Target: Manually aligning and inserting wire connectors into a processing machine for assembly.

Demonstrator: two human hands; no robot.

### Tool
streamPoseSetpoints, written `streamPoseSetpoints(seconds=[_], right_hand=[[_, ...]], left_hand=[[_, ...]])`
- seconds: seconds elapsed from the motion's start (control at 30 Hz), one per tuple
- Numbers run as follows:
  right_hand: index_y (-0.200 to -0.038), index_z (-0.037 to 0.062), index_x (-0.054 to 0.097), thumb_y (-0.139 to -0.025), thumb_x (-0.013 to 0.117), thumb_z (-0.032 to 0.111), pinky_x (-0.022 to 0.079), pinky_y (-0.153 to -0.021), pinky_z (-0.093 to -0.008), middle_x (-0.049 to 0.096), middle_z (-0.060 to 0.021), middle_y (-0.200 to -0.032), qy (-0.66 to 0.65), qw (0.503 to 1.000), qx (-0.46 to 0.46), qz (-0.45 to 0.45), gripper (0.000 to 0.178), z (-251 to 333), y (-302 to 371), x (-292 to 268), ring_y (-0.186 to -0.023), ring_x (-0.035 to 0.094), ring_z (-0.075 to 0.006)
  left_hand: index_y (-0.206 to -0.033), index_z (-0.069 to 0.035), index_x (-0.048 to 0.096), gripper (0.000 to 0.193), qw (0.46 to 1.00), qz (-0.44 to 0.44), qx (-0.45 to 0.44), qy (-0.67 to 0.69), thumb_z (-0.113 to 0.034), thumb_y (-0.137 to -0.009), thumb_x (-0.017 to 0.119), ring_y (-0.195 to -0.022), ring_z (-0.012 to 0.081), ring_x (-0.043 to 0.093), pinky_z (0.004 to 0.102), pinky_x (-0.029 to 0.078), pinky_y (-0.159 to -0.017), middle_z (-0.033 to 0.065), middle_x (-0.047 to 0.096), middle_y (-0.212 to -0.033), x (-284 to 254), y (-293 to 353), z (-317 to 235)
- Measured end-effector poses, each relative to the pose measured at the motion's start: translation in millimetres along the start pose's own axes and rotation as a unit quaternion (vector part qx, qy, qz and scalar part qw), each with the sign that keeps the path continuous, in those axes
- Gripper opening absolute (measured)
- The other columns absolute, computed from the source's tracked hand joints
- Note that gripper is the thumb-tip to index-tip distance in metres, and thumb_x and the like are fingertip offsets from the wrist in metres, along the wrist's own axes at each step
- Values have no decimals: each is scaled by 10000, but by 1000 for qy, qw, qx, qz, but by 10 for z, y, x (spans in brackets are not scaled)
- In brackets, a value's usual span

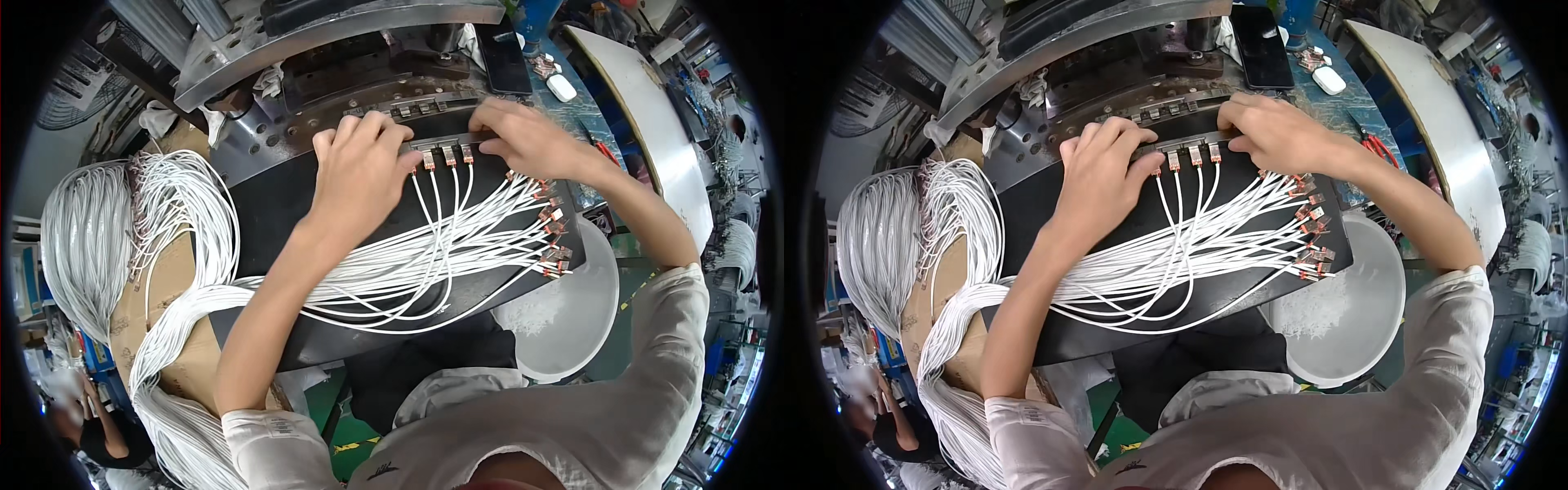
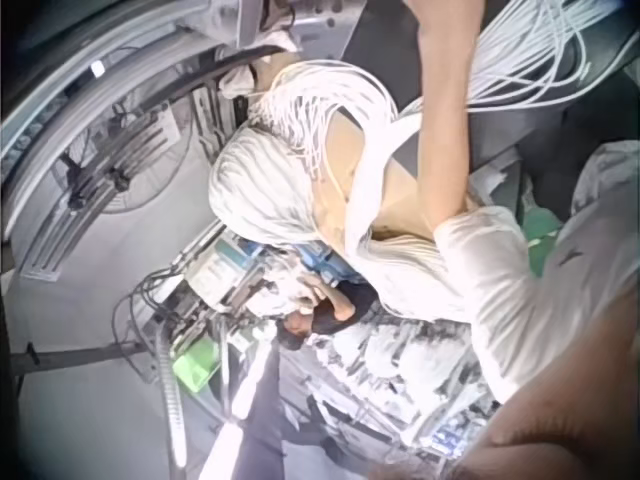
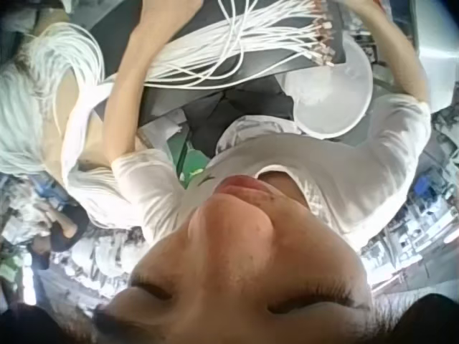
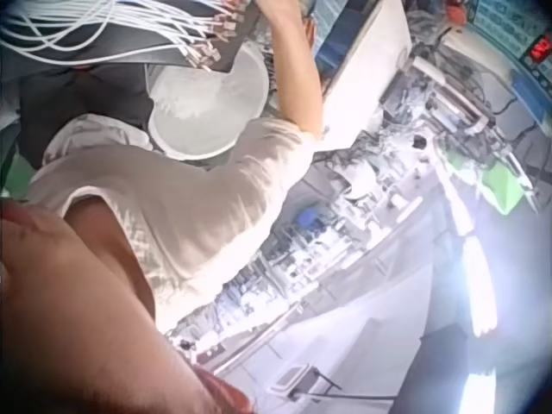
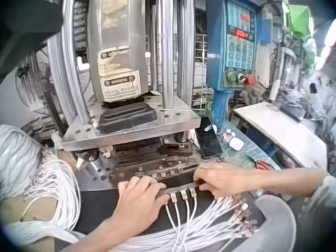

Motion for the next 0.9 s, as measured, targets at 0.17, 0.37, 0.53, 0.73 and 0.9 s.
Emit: streamPoseSetpoints(seconds=[0.17, 0.37, 0.53, 0.73, 0.9], right_hand=[[-1291, -27, 583, -985, 618, 51, 483, -976, -398, 659, -170, -1174, -223, 972, 52, 51, 318, 175, -139, 72, -1122, 631, -294], [-1267, -32, 667, -1049, 582, 137, 478, -1010, -302, 709, -72, -1142, -408, 910, 75, -14, 288, -54, -812, -92, -1073, 627, -132], [-1237, 26, 696, -997, 687, 327, 521, -937, -342, 737, -117, -1173, -229, 927, 103, -278, 385, -616, -1546, -363, -1072, 662, -236], [-1270, 20, 664, -983, 690, 308, 515, -956, -368, 721, -151, -1196, -84, 934, 18, -346, 408, -742, -1805, -424, -1106, 652, -272], [-1298, 15, 636, -971, 693, 292, 510, -973, -390, 708, -180, -1215, -46, 940, -12, -338, 433, -732, -1797, -422, -1135, 644, -302]], left_hand=[[-1068, -2, 688, 482, 1000, -8, -7, -18, -462, -924, 717, -1032, 307, 579, 481, 427, -807, 136, 609, -1089, 254, 554, -516], [-933, -1, 658, 238, 997, -57, 5, 58, -231, -961, 712, -748, 334, 619, 437, 509, -734, 127, 630, -798, -24, 235, -575], [-829, 28, 690, 187, 983, -180, 11, -14, -95, -939, 602, -752, 414, 718, 482, 592, -719, 243, 711, -809, -120, -731, 34], [-788, 0, 755, 324, 981, -79, -135, -113, -252, -932, 611, -721, 414, 742, 495, 606, -717, 248, 725, -760, 69, -689, 637], [-772, 3, 755, 366, 982, -64, -157, -88, -282, -930, 589, -768, 407, 742, 509, 596, -731, 273, 727, -851, 47, -696, 745]])
Point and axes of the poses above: each hand's wrist, its own y-axis away from the middle knuckle, its own x-axis out of the palm, z = x × y, the point moved 6 cm from there along -y, towards the middle knuckle
